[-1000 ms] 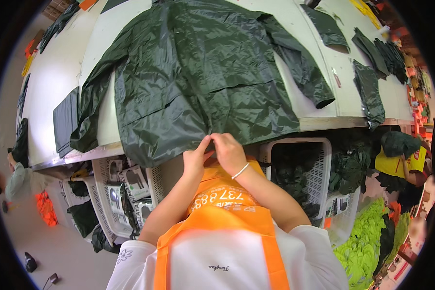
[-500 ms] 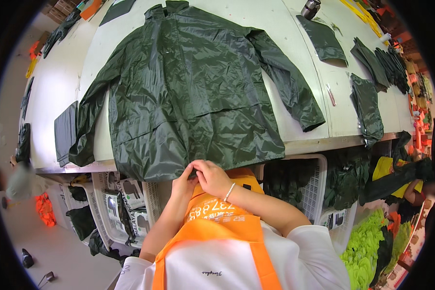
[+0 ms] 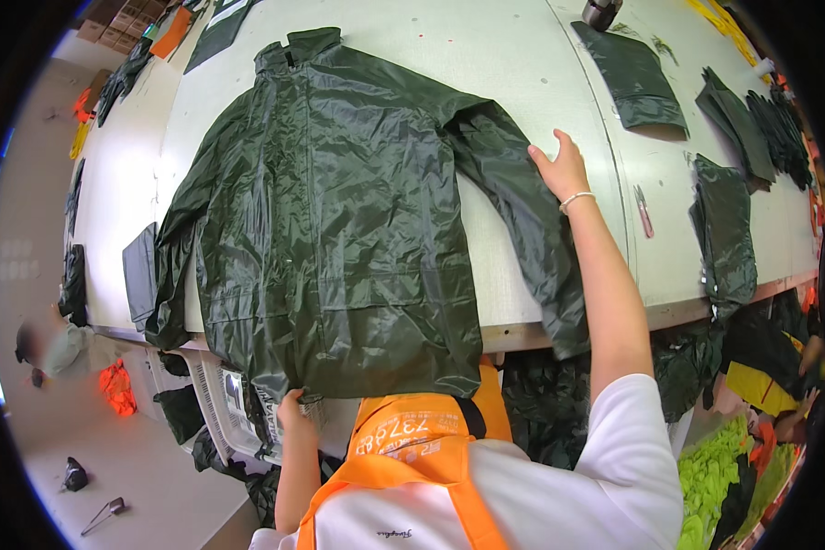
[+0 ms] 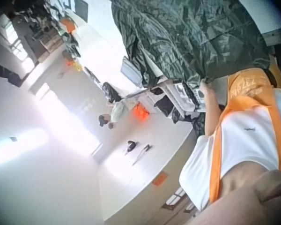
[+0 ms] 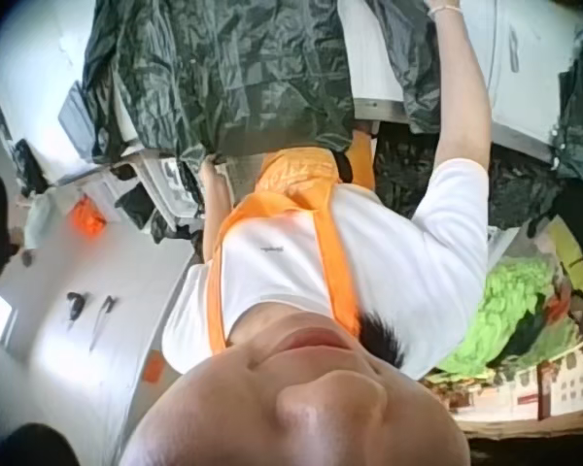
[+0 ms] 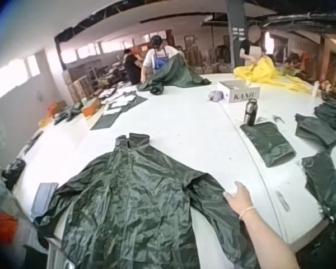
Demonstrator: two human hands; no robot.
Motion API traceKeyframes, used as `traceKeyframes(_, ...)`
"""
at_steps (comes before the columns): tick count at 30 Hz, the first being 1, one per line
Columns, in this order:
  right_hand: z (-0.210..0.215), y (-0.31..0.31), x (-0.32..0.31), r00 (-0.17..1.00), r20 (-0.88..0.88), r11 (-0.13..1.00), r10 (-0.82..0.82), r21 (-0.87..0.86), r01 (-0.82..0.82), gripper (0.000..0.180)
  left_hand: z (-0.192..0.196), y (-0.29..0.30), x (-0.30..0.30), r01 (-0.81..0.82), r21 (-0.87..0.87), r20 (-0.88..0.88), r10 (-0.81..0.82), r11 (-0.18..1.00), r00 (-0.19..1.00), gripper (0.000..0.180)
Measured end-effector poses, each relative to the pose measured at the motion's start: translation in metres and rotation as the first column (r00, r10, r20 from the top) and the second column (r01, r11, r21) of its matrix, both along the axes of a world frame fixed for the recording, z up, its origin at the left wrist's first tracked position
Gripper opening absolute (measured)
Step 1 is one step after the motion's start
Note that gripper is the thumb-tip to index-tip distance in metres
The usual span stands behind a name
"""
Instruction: The person folds a dark green jacket on a white table, then picks up a crumpled jacket from a basket, removes a tag, and continues folding the jacket. The person handles the jacket by hand, smoothing and aligning it before folding it into a compact shape.
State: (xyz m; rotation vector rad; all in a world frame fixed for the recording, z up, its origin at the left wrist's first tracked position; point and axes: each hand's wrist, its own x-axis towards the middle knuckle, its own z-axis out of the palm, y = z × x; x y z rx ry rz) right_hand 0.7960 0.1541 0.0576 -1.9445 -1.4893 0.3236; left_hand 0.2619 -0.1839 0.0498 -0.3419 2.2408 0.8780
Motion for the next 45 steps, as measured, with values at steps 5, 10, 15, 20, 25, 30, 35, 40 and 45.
traceKeyframes(5, -0.035, -0.020, -0.032, 0.981, -0.011, 0.969, 0.194, -0.151, -0.194, 0.051, 0.062, 0.102, 0.103, 0.745, 0.002, -0.859, -0.381, 0.667, 0.343, 0.066)
traceKeyframes(10, -0.037, -0.042, -0.060, 0.961, 0.065, 0.960, 0.269, -0.096, -0.262, 0.040, 0.036, 0.258, 0.264, 0.993, -0.121, -0.849, -0.520, 0.015, -0.095, 0.088)
traceKeyframes(15, -0.025, -0.054, -0.039, 0.916, -0.187, 0.926, 0.356, -0.062, -0.372, 0.039, 0.017, 0.325, 0.307, 0.990, -0.130, -0.733, -0.677, 0.049, -0.062, 0.073)
traceKeyframes(20, -0.037, -0.032, 0.037, 0.848, -0.476, 0.929, 0.233, -0.149, -0.339, 0.031, 0.014, 0.315, 0.216, 0.989, 0.112, -0.515, -0.857, -0.096, -0.025, 0.051)
traceKeyframes(25, -0.027, 0.005, 0.019, 0.822, -0.480, 0.816, 0.307, -0.312, -0.487, 0.023, 0.022, 0.321, 0.171, 0.924, 0.361, -0.002, -0.991, -0.126, -0.134, 0.047)
traceKeyframes(30, -0.022, 0.026, 0.001, 0.929, -0.329, 0.852, 0.171, -0.424, -0.307, 0.031, 0.027, 0.323, 0.157, 0.834, 0.552, 0.076, -0.996, 0.007, -0.042, 0.027)
traceKeyframes(35, -0.021, -0.003, 0.127, 0.973, -0.198, 0.969, -0.121, -0.235, 0.072, 0.039, 0.015, 0.333, 0.156, 0.836, 0.549, 0.091, -0.994, 0.004, -0.056, 0.018)
traceKeyframes(40, -0.087, -0.091, 0.240, 0.903, 0.418, 0.933, -0.097, -0.278, 0.229, 0.037, 0.009, 0.346, 0.168, 0.829, 0.546, 0.191, -0.981, 0.122, 0.019, 0.027)
traceKeyframes(45, -0.049, -0.100, 0.192, 0.917, 0.354, 0.973, -0.185, -0.064, 0.221, 0.048, -0.011, 0.342, 0.175, 0.841, 0.536, 0.155, -0.988, 0.075, -0.010, 0.027)
